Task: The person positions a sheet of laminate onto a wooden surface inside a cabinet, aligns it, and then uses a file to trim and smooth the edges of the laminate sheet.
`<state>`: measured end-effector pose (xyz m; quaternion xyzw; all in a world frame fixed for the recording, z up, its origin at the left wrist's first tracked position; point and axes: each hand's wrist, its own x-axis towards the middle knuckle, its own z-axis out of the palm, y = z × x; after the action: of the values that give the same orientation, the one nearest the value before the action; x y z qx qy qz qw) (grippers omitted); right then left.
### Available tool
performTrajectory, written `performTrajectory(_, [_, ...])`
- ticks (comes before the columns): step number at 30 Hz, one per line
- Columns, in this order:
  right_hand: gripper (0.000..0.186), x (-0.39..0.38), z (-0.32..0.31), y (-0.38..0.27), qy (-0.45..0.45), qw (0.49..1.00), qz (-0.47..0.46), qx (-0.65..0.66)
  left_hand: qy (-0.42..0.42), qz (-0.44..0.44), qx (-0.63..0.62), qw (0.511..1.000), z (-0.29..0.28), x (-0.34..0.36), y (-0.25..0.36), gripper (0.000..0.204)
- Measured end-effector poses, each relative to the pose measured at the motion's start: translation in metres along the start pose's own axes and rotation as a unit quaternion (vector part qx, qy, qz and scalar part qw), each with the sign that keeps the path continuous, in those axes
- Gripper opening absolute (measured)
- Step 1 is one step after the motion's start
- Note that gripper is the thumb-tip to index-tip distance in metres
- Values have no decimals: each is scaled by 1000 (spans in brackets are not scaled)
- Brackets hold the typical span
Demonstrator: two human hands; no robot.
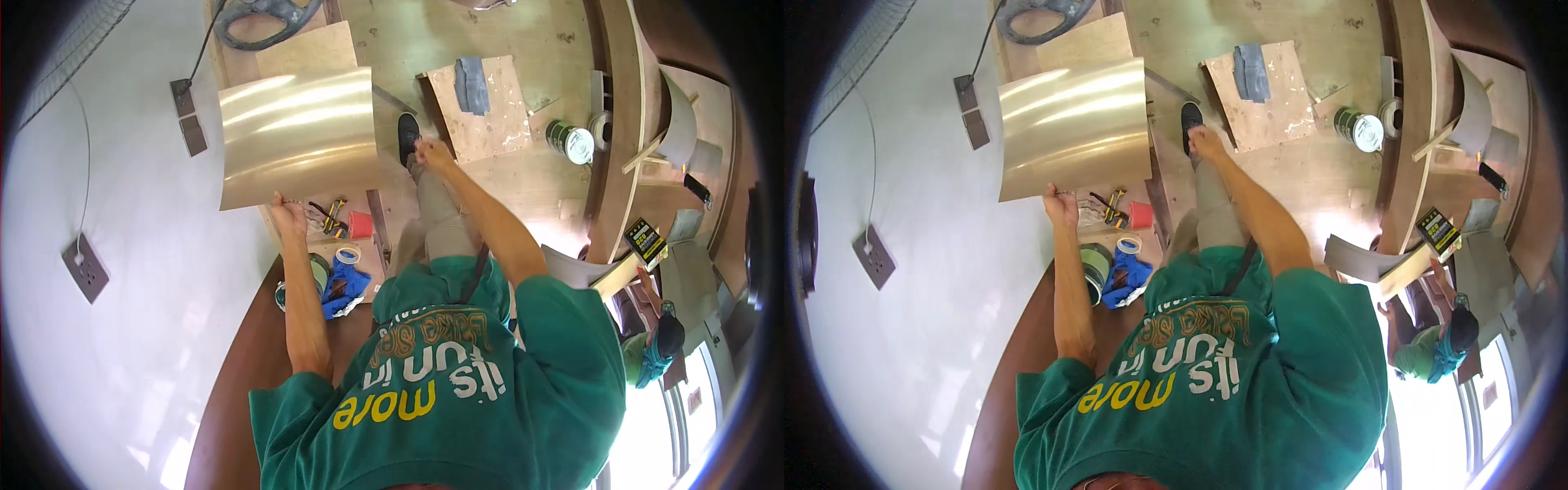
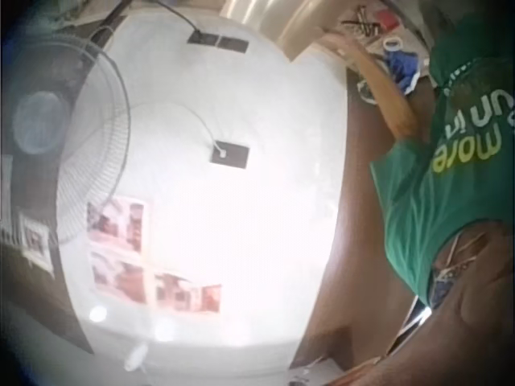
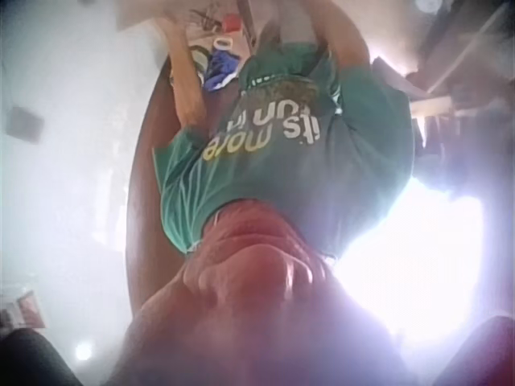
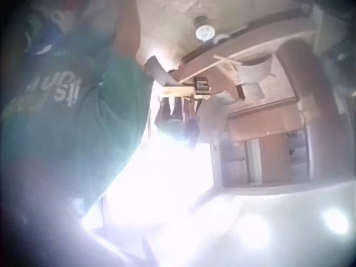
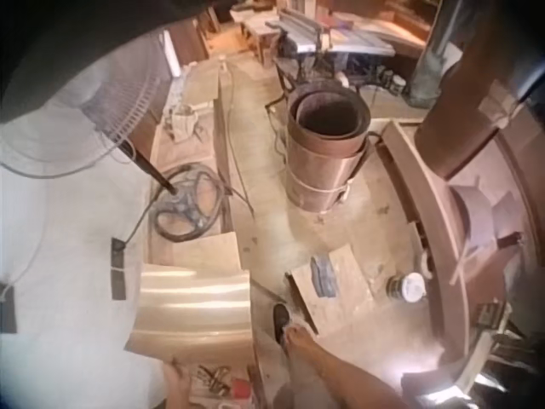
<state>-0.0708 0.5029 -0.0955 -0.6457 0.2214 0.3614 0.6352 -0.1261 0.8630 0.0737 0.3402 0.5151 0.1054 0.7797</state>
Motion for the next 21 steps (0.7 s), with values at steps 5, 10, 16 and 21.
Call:
performTrajectory(5, [29, 86, -15, -60, 16, 991, -89, -98, 11, 1, -18, 1000, 29, 48, 13, 32])
performTrajectory(10, [28, 166, -15, -98, 24, 981, -120, -149, -24, -29, -52, 998, 40, 92, 7, 31])
performTrajectory(16, [32, 160, 30, -131, 18, 997, -42, -69, -15, -53, -32, 998, 30, 141, -31, 31])
performTrajectory(21, [31, 187, 65, -86, 31, 997, -61, -48, -21, -46, -70, 996, 20, 169, -60, 32])
